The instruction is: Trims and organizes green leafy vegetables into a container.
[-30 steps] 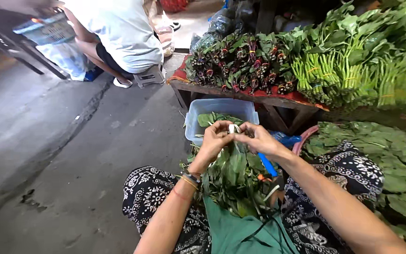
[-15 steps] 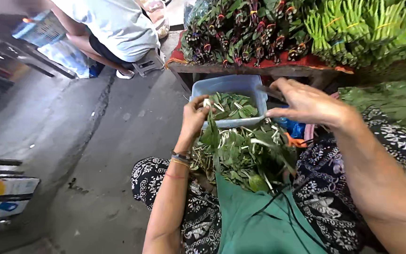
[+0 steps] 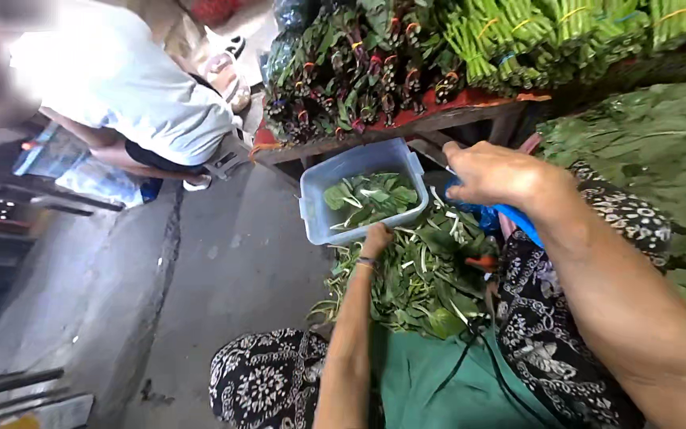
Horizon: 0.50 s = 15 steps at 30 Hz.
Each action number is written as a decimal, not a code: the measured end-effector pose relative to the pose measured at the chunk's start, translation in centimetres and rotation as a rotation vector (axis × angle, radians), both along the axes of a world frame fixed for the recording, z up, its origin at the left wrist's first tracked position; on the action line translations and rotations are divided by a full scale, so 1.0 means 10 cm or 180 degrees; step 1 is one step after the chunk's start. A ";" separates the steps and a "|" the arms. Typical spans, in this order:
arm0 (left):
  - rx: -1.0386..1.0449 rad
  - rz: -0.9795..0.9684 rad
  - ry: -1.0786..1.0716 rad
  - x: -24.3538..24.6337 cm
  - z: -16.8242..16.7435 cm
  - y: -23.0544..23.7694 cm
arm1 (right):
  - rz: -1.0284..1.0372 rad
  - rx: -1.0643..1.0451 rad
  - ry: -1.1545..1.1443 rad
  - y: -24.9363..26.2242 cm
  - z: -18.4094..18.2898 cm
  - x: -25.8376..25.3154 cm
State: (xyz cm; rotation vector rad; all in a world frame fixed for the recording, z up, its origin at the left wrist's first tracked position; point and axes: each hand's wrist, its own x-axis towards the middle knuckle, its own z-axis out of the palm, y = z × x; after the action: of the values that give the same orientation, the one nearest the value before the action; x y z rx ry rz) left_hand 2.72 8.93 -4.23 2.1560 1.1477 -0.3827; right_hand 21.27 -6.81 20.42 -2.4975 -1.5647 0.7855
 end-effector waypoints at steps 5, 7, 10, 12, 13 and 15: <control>0.1120 0.0317 0.1043 0.18 -0.63 -0.37 | 0.0087 -0.0124 0.0010 0.07 0.04 -0.06; 0.1099 0.0519 0.1049 0.15 -0.67 -0.33 | 0.0108 -0.0049 -0.0028 0.08 0.04 -0.05; 0.0865 0.0781 0.0680 0.04 -0.50 -0.28 | 0.0173 0.0035 -0.0057 0.07 0.02 -0.06; 0.0583 0.0662 0.0325 -0.05 -0.26 -0.23 | 0.0214 0.0079 -0.0052 0.06 0.02 -0.08; 0.0445 0.0519 0.0114 -0.10 -0.12 -0.21 | 0.0226 0.0142 -0.0013 0.06 0.01 -0.09; -0.0025 0.0283 -0.0374 -0.21 0.20 -0.14 | 0.0248 0.0349 0.0113 0.06 -0.02 -0.10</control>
State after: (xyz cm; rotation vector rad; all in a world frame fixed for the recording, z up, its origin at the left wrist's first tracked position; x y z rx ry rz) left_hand 0.58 7.49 -2.19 2.0832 1.1690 -0.2178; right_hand 20.24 -6.23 20.20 -2.3467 -1.6548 0.7283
